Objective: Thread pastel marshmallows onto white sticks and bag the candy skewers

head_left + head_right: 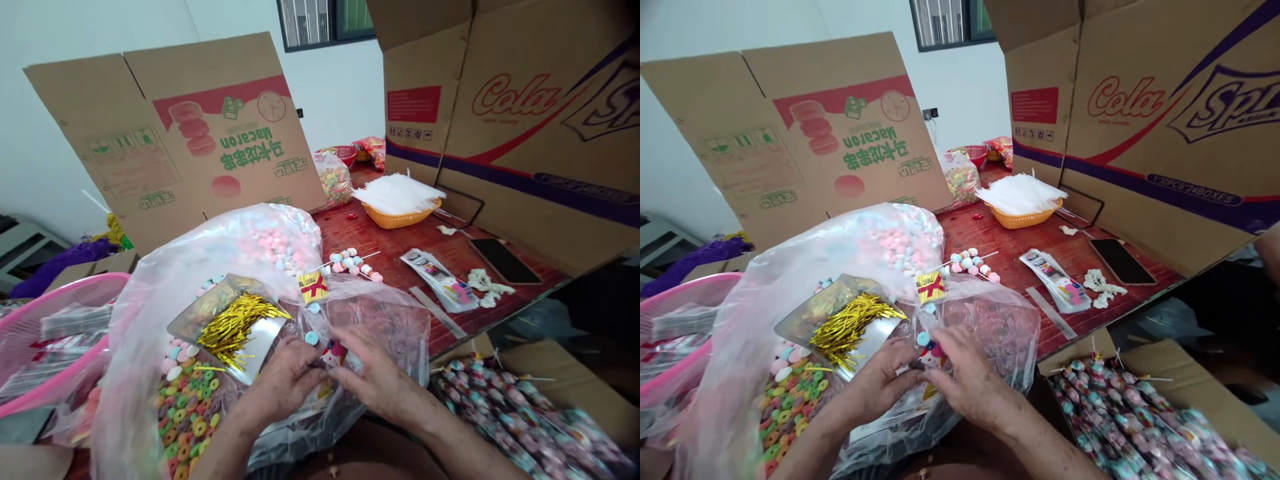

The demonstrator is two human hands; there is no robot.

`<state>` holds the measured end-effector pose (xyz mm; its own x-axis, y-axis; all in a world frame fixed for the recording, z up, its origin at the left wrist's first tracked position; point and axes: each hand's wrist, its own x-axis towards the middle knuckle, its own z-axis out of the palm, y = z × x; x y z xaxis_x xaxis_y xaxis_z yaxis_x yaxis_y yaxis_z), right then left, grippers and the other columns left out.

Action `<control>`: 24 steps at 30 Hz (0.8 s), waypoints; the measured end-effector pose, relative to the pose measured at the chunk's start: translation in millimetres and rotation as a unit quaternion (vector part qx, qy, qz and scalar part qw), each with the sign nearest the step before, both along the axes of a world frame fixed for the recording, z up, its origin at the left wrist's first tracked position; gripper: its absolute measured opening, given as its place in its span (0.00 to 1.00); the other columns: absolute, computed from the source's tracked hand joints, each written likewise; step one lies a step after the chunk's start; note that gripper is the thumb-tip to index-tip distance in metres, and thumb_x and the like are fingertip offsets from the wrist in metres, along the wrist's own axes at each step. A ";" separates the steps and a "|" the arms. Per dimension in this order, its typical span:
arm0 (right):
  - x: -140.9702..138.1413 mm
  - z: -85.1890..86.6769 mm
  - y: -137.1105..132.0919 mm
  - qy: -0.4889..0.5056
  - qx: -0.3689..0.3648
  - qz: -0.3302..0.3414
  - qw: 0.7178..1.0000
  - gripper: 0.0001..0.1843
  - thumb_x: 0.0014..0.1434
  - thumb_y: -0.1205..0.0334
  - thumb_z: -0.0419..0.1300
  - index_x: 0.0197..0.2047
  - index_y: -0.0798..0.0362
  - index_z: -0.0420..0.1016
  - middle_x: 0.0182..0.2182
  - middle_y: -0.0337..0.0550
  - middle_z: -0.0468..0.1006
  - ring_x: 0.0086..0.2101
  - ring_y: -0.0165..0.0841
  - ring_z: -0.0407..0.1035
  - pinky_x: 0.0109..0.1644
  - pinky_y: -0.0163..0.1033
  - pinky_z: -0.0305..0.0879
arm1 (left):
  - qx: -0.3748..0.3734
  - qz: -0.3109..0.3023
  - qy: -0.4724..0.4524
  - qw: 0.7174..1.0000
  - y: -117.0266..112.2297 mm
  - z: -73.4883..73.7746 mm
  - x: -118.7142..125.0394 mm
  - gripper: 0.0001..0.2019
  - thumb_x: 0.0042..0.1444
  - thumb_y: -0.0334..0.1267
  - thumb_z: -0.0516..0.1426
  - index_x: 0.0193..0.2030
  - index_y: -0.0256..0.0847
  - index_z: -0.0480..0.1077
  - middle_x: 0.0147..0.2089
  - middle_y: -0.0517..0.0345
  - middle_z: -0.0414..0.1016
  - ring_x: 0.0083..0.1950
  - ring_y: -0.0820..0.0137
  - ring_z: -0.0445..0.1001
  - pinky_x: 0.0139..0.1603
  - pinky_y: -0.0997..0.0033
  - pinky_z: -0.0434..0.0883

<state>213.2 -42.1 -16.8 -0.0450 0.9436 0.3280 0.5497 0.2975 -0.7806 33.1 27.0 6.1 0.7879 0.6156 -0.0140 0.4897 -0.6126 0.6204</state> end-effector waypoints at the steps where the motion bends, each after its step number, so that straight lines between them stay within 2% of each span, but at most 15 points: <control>1: -3.0 1.9 1.5 0.025 -0.023 0.014 0.999 0.08 0.56 0.62 0.55 0.38 0.51 0.73 0.33 0.43 0.74 0.37 0.35 0.66 0.41 0.39 0.63 | -0.007 -0.006 0.002 1.000 -1.3 7.2 -0.5 0.07 0.56 0.36 0.52 0.34 0.42 0.71 0.35 0.57 0.75 0.40 0.67 0.71 0.45 0.66 0.65; 3: -10.0 1.1 4.6 0.084 -0.063 -0.008 0.994 0.09 0.58 0.62 0.52 0.29 0.52 0.72 0.25 0.39 0.71 0.30 0.31 0.64 0.35 0.36 0.60 | -0.005 0.038 0.007 0.999 -6.2 13.8 -1.0 0.08 0.57 0.37 0.51 0.35 0.41 0.71 0.35 0.55 0.75 0.38 0.65 0.71 0.41 0.67 0.66; 4: -13.2 -1.4 5.7 0.117 -0.082 -0.031 0.989 0.10 0.58 0.61 0.52 0.28 0.53 0.71 0.24 0.38 0.70 0.28 0.30 0.64 0.33 0.35 0.59 | -0.006 0.075 0.003 0.997 -9.7 12.8 -1.0 0.08 0.56 0.37 0.51 0.36 0.41 0.70 0.35 0.55 0.75 0.38 0.65 0.71 0.39 0.67 0.66; 7: -18.0 -9.7 6.4 0.228 -0.137 -0.050 0.963 0.11 0.56 0.56 0.54 0.29 0.54 0.69 0.24 0.37 0.69 0.27 0.29 0.62 0.31 0.33 0.58 | -0.047 0.175 -0.064 0.981 -21.2 -1.2 -0.2 0.07 0.56 0.39 0.52 0.38 0.40 0.69 0.34 0.56 0.75 0.36 0.67 0.71 0.37 0.70 0.67; 10: -14.3 -8.0 6.1 0.288 -0.182 -0.004 0.940 0.10 0.54 0.56 0.56 0.29 0.54 0.68 0.23 0.35 0.68 0.26 0.28 0.61 0.31 0.33 0.58 | -0.088 0.196 -0.116 0.970 -27.6 -13.0 0.4 0.09 0.58 0.41 0.51 0.35 0.39 0.69 0.31 0.57 0.73 0.33 0.69 0.70 0.35 0.72 0.66; 13: -6.5 1.4 9.3 0.233 -0.189 0.063 0.952 0.06 0.52 0.61 0.58 0.29 0.54 0.69 0.24 0.35 0.68 0.28 0.28 0.62 0.33 0.32 0.57 | -0.108 0.148 -0.099 0.978 -26.1 -12.0 -0.2 0.11 0.57 0.42 0.51 0.31 0.39 0.70 0.28 0.58 0.72 0.31 0.69 0.69 0.33 0.73 0.65; 16: -2.4 3.5 14.3 0.176 -0.151 0.047 0.972 0.11 0.53 0.59 0.56 0.23 0.54 0.67 0.21 0.34 0.64 0.26 0.26 0.58 0.30 0.32 0.54 | -0.120 0.135 -0.112 0.977 -23.2 -8.0 -0.2 0.10 0.56 0.41 0.52 0.32 0.39 0.70 0.29 0.58 0.72 0.31 0.70 0.68 0.33 0.73 0.65; 18: -3.3 -2.3 15.2 0.169 -0.150 0.031 0.974 0.16 0.55 0.54 0.55 0.21 0.54 0.63 0.19 0.33 0.60 0.23 0.25 0.55 0.27 0.31 0.51 | -0.138 0.146 -0.126 0.972 -22.8 -9.0 0.6 0.08 0.53 0.41 0.55 0.33 0.39 0.70 0.29 0.59 0.72 0.30 0.71 0.68 0.31 0.75 0.65; 20: -6.4 -11.6 13.6 0.157 -0.156 0.043 0.974 0.21 0.56 0.48 0.53 0.19 0.54 0.59 0.18 0.32 0.56 0.22 0.24 0.52 0.25 0.31 0.49 | -0.138 0.161 -0.123 0.970 -22.9 -12.6 1.4 0.07 0.51 0.41 0.57 0.32 0.39 0.69 0.27 0.60 0.71 0.28 0.72 0.66 0.28 0.76 0.64; 22: -8.4 -20.0 13.1 0.126 -0.156 0.064 0.978 0.25 0.59 0.45 0.48 0.18 0.53 0.56 0.17 0.32 0.54 0.21 0.24 0.51 0.23 0.31 0.48 | -0.105 0.165 -0.115 0.974 -22.2 -17.1 1.1 0.08 0.53 0.41 0.56 0.29 0.38 0.69 0.24 0.61 0.69 0.26 0.73 0.65 0.27 0.77 0.63; 24: -4.6 -23.9 20.3 0.030 -0.147 0.043 0.988 0.28 0.62 0.46 0.42 0.17 0.53 0.55 0.16 0.33 0.55 0.19 0.24 0.52 0.22 0.30 0.49 | -0.062 0.156 -0.114 0.979 -20.2 -20.5 -1.0 0.11 0.56 0.42 0.52 0.28 0.39 0.70 0.24 0.60 0.69 0.26 0.73 0.66 0.28 0.76 0.64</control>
